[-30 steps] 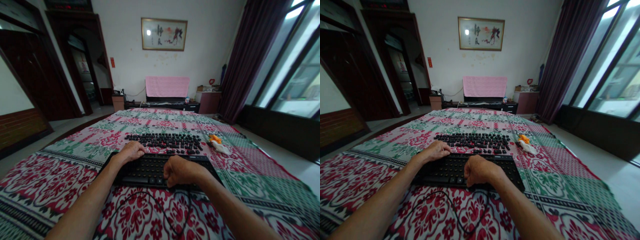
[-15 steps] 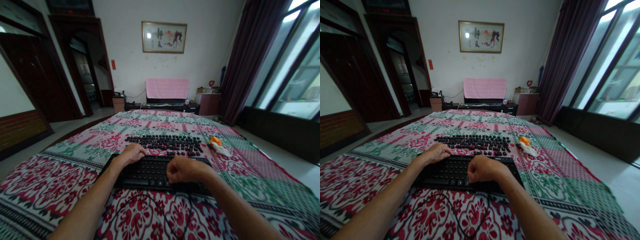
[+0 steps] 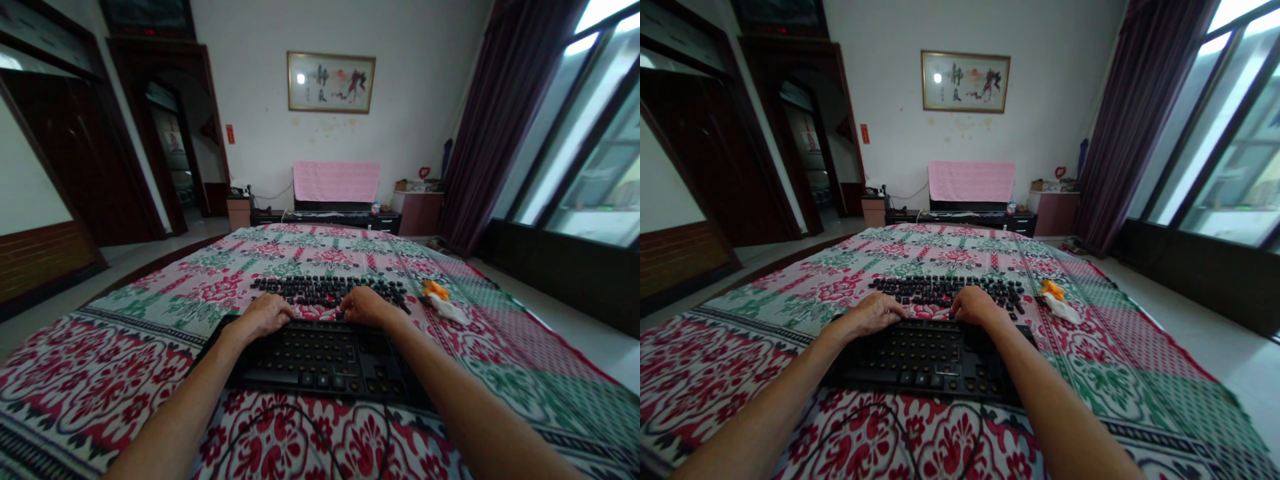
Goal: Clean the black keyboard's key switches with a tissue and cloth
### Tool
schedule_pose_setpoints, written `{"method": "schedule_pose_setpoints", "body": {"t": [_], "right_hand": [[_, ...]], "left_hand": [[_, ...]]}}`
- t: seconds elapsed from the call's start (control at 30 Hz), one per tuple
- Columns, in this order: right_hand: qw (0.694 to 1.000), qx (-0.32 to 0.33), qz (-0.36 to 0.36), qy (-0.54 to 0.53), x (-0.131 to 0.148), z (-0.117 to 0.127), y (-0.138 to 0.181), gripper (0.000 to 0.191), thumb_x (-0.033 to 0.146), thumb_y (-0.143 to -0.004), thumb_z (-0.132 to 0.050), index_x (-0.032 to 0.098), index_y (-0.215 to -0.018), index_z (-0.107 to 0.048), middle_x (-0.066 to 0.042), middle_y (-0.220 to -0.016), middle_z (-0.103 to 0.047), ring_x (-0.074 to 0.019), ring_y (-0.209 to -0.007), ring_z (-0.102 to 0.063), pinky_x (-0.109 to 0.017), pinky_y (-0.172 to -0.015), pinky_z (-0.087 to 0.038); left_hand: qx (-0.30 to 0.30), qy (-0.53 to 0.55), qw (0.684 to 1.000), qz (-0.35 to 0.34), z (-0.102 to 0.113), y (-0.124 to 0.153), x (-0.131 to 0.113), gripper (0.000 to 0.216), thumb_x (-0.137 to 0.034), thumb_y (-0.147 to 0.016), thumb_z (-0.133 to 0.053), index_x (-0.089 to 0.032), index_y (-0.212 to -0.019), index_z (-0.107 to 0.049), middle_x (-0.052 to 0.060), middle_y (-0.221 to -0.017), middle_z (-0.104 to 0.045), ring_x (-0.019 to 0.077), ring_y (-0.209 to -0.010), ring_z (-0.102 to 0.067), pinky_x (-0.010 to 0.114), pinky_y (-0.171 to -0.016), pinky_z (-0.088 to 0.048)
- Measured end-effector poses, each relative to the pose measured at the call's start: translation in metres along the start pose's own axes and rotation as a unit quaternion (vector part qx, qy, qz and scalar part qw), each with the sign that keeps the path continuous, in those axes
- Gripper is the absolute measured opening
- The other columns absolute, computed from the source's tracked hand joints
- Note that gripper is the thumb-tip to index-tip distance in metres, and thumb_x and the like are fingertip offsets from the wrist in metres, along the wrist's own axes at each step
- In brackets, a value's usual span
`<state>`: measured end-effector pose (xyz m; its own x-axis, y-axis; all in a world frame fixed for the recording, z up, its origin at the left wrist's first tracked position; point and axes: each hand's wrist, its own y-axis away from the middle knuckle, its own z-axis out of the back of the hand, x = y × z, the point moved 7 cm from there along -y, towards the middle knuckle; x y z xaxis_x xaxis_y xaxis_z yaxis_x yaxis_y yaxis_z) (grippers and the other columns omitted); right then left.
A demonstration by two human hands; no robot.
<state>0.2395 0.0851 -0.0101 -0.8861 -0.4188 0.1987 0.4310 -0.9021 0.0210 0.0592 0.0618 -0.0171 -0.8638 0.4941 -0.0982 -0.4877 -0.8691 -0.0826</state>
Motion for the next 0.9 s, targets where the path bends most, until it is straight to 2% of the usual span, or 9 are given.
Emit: {"method": "schedule_pose_setpoints", "body": {"t": [0.23, 0.37, 0.5, 0.73, 0.8, 0.9], "right_hand": [[1.0, 0.023, 0.004, 0.0, -0.005, -0.012, -0.016, 0.03, 0.022, -0.056, -0.057, 0.023, -0.083, -0.069, -0.002, -0.079, -0.067, -0.0164, -0.076, -0.059, -0.019, -0.065, -0.04], [0.999, 0.028, 0.009, -0.011, -0.005, -0.014, -0.018, 0.028, 0.022, -0.055, -0.058, 0.021, -0.08, -0.069, -0.002, -0.073, -0.067, -0.0157, -0.07, -0.059, -0.019, -0.061, -0.04], [0.999, 0.021, 0.007, -0.035, -0.006, -0.007, -0.012, 0.026, 0.025, -0.058, -0.057, 0.018, -0.08, -0.069, -0.001, -0.067, -0.066, -0.0146, -0.066, -0.058, -0.019, -0.055, -0.038], [0.996, -0.009, 0.023, -0.083, 0.005, 0.006, 0.009, 0.026, 0.025, -0.062, -0.054, 0.017, -0.084, -0.065, 0.0, -0.073, -0.064, -0.0115, -0.065, -0.054, -0.018, -0.056, -0.037], [0.993, 0.009, 0.038, -0.116, 0.01, 0.005, 0.017, 0.025, 0.024, -0.062, -0.054, 0.017, -0.084, -0.064, 0.001, -0.072, -0.063, -0.0107, -0.064, -0.053, -0.018, -0.055, -0.037], [0.976, 0.072, 0.077, -0.193, 0.02, 0.001, 0.033, 0.024, 0.025, -0.061, -0.056, 0.015, -0.083, -0.062, 0.002, -0.068, -0.06, -0.0097, -0.061, -0.05, -0.018, -0.054, -0.036]], "left_hand": [[0.0, -0.003, 1.0, -0.002, 0.001, 0.0, -0.001, 0.027, -0.021, -0.071, -0.046, -0.031, -0.087, -0.065, -0.003, -0.082, -0.066, 0.0132, -0.077, -0.057, 0.021, -0.067, -0.037], [0.003, -0.005, 1.0, -0.004, 0.002, 0.0, -0.002, 0.027, -0.019, -0.07, -0.047, -0.031, -0.086, -0.065, -0.003, -0.084, -0.066, 0.0135, -0.078, -0.057, 0.022, -0.07, -0.037], [0.007, 0.001, 1.0, 0.001, 0.0, -0.001, 0.0, 0.027, -0.021, -0.07, -0.047, -0.031, -0.088, -0.065, -0.003, -0.082, -0.065, 0.0132, -0.075, -0.057, 0.022, -0.067, -0.037], [0.012, -0.011, 1.0, -0.006, -0.001, -0.002, -0.001, 0.025, -0.022, -0.071, -0.047, -0.03, -0.087, -0.065, -0.002, -0.081, -0.065, 0.0131, -0.076, -0.056, 0.02, -0.064, -0.036], [0.011, -0.016, 1.0, -0.006, -0.001, -0.002, -0.002, 0.024, -0.023, -0.072, -0.047, -0.029, -0.086, -0.065, -0.001, -0.08, -0.065, 0.0131, -0.076, -0.056, 0.02, -0.063, -0.036], [0.013, -0.019, 1.0, -0.009, 0.0, -0.002, -0.002, 0.023, -0.024, -0.072, -0.047, -0.028, -0.084, -0.066, -0.001, -0.079, -0.065, 0.0131, -0.074, -0.056, 0.02, -0.063, -0.036]]}}
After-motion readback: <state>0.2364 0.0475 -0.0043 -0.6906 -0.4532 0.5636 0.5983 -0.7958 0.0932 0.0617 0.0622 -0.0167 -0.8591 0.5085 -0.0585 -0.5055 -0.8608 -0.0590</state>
